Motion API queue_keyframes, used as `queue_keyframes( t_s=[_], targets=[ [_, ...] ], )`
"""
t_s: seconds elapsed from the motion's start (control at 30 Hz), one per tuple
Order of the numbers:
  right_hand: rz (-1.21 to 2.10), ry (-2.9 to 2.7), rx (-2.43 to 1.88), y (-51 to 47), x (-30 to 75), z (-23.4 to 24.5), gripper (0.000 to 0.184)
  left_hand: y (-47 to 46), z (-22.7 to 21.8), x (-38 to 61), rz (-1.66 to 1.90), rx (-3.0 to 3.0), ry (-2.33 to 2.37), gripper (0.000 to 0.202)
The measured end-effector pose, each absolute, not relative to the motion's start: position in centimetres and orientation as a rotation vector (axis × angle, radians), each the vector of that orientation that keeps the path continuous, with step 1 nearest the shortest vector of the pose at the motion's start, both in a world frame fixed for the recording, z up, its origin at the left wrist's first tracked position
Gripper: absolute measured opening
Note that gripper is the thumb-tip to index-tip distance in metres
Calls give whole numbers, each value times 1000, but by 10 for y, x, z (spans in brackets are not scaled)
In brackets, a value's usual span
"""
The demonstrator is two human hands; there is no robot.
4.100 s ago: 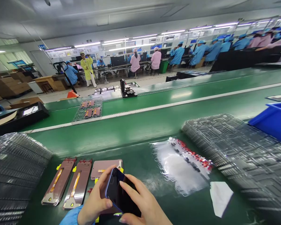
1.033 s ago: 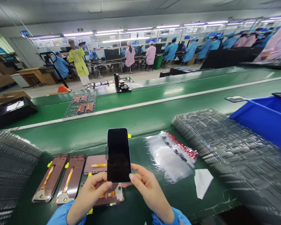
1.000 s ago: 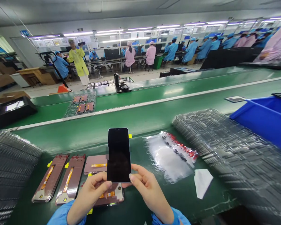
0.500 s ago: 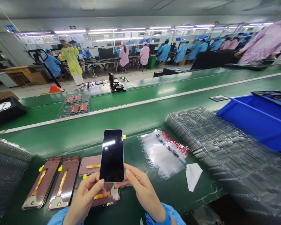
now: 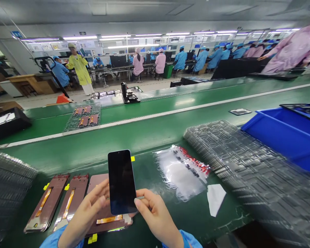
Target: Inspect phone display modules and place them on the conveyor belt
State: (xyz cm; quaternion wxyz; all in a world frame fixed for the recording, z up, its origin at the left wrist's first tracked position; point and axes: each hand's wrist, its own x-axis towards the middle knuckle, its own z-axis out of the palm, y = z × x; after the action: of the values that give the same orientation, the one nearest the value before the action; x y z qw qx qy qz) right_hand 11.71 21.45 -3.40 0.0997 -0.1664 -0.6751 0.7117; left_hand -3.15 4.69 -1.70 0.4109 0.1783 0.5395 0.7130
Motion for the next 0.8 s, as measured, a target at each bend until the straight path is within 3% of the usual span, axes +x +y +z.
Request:
queue_keyframes(
  t_s=[0.13, 0.27, 0.43, 0.6, 0.8],
  targets=[
    [2245, -2065, -367, 207, 119, -39, 42, 48, 0, -39, 1847, 320, 1419, 43],
    [2034, -2194, -355, 207, 120, -44, 43, 50, 5, -34, 1750, 273, 1421, 46],
    [2256, -1826, -320, 211, 114, -41, 42, 50, -9, -24, 1638, 258, 1385, 45],
    [2154, -1709, -469, 208, 108, -34, 34, 50, -16, -17, 1617, 254, 1385, 46],
    [2098, -1718, -500, 208, 111, -40, 38, 51, -9, -13, 1567, 274, 1382, 50]
  ],
)
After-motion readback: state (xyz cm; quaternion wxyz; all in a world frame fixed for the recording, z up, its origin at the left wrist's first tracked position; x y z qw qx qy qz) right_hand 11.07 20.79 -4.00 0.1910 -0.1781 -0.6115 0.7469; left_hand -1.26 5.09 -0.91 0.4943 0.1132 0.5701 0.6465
